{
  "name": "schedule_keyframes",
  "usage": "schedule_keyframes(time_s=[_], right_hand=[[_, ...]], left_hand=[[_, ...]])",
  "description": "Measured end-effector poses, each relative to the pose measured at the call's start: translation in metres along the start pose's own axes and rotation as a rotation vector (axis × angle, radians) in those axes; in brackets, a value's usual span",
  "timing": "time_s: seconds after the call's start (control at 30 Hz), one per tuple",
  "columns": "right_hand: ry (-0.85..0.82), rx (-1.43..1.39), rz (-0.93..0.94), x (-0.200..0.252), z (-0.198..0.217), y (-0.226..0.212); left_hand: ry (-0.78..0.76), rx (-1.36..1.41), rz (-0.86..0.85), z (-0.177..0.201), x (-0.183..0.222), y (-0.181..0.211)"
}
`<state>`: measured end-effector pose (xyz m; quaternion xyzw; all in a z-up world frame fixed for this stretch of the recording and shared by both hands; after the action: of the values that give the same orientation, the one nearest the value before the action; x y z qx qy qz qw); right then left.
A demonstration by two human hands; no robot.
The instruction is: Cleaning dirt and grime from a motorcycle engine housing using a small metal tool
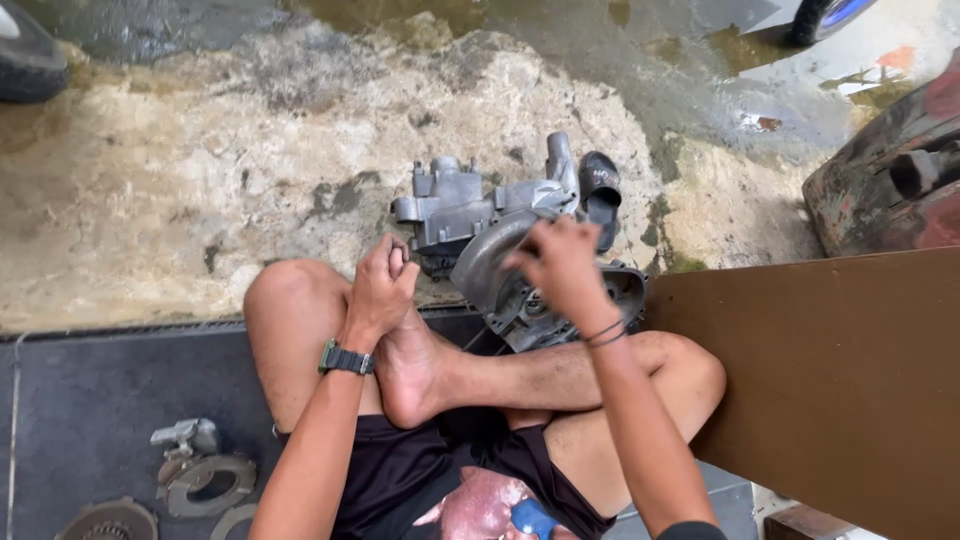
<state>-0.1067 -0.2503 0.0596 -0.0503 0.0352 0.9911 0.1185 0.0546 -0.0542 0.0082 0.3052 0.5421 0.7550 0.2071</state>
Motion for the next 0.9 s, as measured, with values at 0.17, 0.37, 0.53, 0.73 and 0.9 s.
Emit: schedule_keyframes(time_s=[0.17, 0.37, 0.53, 0.73, 0.9], right_hand=[[0.011, -0.206, -0.041, 0.011, -0.008, -0.001], [-0.018, -0.19, -0.072, 0.006, 0.017, -0.04], [0.009, -0.249, -0.13, 0.01, 0.0, 0.004], [0.018, -0.297, -0.07, 0.015, 0.002, -0.04], [0.164, -0.26, -0.176, 0.015, 0.015, 0.013]], left_hand=[[-0.022, -0.022, 0.029, -0.001, 0.0, -0.007], [-0.033, -0.055, 0.087, -0.002, -0.002, -0.006], [-0.012, -0.065, 0.124, 0.0, -0.003, -0.022], [0.011, -0.077, 0.108, -0.004, -0.008, -0.029], [0.036, -0.086, 0.112, -0.001, -0.005, -0.026]])
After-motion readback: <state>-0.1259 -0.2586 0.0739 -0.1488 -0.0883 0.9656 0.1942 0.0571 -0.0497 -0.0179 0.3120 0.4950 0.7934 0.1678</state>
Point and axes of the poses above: each hand's wrist, its own x-axis away from the middle knuckle, its own z-axis out of the back of the hand, y = z × x, the point moved 7 cm from there along -x, towards the middle knuckle, and after that the axes turned 12 degrees about z, right-handed, at the moved point
